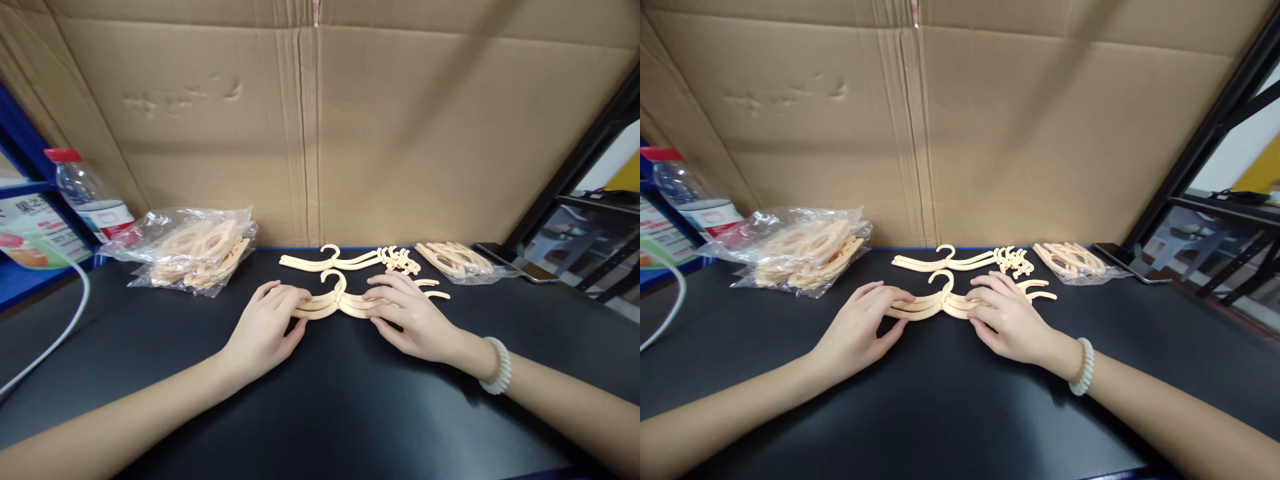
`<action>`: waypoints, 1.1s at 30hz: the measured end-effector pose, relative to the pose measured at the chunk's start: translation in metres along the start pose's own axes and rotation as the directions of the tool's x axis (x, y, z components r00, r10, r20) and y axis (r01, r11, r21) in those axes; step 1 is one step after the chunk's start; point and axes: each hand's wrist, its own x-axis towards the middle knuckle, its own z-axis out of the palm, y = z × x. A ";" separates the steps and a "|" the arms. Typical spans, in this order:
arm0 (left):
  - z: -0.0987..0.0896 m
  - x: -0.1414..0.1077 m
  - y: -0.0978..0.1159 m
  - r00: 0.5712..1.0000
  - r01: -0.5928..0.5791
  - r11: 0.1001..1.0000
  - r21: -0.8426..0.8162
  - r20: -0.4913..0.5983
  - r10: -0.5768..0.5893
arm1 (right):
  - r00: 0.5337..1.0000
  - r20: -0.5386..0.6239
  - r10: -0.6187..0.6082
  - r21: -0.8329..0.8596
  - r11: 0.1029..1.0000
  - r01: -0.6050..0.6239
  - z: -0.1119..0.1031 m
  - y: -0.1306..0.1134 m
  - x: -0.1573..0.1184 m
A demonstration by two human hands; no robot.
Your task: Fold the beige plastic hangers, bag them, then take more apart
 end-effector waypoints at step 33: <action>-0.009 0.005 0.006 0.963 -0.267 0.948 -0.171 -0.071 0.258 | 0.933 0.208 -0.293 -0.040 0.951 0.307 -0.006 -0.021 0.005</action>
